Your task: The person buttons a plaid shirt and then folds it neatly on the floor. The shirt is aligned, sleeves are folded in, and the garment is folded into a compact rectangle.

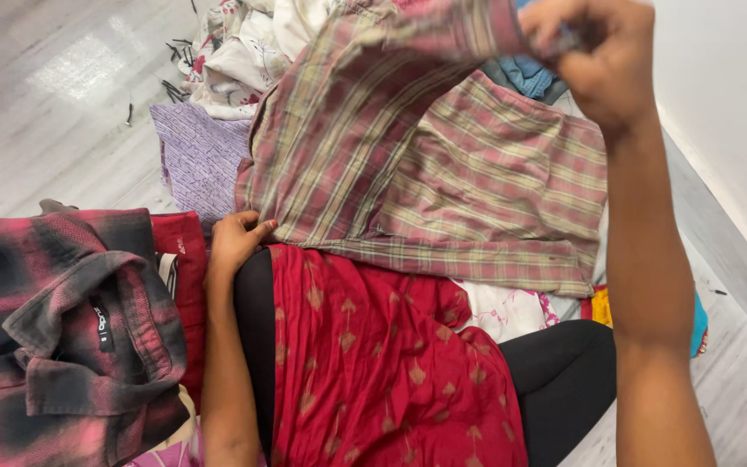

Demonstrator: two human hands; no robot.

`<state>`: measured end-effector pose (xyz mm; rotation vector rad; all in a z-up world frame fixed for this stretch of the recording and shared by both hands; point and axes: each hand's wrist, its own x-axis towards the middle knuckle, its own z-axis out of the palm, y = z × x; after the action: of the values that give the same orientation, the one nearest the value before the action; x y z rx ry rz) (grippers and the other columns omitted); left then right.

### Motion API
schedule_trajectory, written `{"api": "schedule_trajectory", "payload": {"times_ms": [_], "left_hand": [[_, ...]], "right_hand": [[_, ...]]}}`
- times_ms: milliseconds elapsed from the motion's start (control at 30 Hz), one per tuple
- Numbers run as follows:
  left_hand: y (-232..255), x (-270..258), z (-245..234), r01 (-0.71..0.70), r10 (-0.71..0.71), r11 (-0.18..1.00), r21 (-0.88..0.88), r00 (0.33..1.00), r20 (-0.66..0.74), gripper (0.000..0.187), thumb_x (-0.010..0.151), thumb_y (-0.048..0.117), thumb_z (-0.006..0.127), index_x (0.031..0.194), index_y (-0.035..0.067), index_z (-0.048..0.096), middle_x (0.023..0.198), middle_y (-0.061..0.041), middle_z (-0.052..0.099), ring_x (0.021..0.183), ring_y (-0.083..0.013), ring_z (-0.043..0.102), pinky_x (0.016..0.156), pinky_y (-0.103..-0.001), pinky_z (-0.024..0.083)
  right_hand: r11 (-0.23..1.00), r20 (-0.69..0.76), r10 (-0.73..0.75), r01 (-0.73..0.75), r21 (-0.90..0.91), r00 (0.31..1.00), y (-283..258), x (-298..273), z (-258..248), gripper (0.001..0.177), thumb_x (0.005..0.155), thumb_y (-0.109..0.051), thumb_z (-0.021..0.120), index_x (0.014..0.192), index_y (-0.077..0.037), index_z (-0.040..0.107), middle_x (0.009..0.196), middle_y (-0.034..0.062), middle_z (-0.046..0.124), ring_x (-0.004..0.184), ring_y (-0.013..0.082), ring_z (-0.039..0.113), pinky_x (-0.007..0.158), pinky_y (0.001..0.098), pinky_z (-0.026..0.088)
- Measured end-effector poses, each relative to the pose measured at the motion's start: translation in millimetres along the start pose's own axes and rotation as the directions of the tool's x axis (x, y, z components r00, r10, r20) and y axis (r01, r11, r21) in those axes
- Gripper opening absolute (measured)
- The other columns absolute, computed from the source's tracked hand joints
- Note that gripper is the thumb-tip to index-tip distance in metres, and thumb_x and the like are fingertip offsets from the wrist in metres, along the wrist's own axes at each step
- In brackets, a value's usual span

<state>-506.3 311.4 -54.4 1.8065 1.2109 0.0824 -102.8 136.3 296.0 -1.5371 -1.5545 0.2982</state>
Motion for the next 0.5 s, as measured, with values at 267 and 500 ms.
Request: {"api": "schedule_trajectory", "payload": {"times_ms": [267,500], "left_hand": [[-7.5,3.9,-3.4,-0.266,0.265,0.964,0.012,0.963,0.048,0.030,0.078,0.020,0.081,0.102,0.005,0.073,0.080,-0.013,0.073,0.072,-0.0206,0.067,0.068,-0.036,0.053],[43.3,-21.2,-15.0,-0.554,0.589,0.777,0.299,0.807,-0.035,0.028,0.084,0.009,0.070,0.111,0.010,0.072,0.099,-0.015,0.074,0.091,-0.0363,0.071,0.077,-0.044,0.055]], "right_hand": [[0.794,0.003,0.600,-0.597,0.117,0.800,151.8,-322.2,-53.4,0.036,0.068,0.022,0.047,0.089,0.002,0.068,0.126,0.0045,0.066,0.115,0.0193,0.064,0.095,0.0318,0.053],[0.480,-0.273,0.877,-0.692,0.540,0.395,244.8,-422.8,-18.1,0.028,0.092,0.006,0.045,0.101,-0.001,0.071,0.096,0.0085,0.070,0.079,0.0172,0.063,0.070,0.0299,0.049]]}}
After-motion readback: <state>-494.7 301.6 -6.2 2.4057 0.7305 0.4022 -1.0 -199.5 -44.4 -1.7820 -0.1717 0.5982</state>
